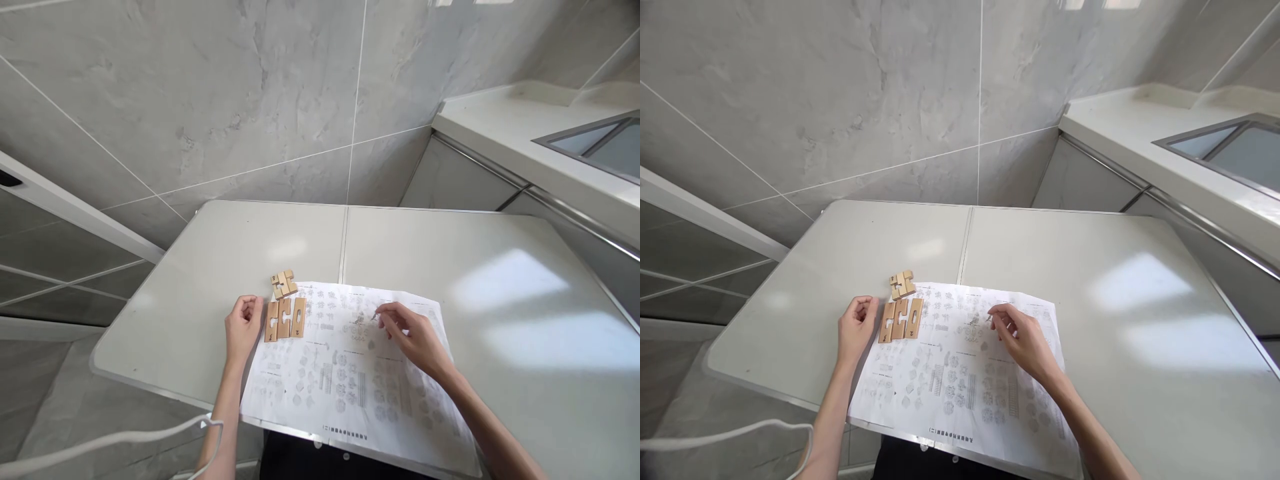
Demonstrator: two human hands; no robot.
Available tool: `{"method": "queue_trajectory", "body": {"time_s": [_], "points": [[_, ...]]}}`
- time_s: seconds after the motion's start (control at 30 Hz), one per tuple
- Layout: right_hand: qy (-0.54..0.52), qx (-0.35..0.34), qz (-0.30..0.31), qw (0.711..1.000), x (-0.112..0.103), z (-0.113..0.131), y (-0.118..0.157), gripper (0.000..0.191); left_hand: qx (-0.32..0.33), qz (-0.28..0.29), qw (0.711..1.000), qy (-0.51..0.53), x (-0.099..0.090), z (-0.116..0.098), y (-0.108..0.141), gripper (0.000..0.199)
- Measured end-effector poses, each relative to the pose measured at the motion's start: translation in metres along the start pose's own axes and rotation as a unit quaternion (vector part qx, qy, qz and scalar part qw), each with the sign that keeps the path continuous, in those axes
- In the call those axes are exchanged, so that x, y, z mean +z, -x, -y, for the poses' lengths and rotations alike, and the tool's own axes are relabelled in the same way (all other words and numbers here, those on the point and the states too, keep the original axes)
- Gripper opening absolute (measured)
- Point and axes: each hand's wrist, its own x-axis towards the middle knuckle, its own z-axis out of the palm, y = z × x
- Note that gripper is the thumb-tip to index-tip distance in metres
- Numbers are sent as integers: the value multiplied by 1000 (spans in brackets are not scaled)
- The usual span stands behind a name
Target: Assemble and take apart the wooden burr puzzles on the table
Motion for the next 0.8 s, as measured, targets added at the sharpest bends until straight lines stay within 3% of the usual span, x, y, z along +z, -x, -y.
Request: {"method": "queue_trajectory", "body": {"time_s": [0.17,0.37,0.8], "points": [[67,15,-42,997,-20,4,42,31,1,5,1000,-1,-1,-1,0,33],[129,57,-48,989,-34,-16,81,33,0,10,1000,-4,0,-3,-2,34],[159,65,-119,978,-44,-45,101,48,12,8,1000,-17,0,-1,-7,36]]}}
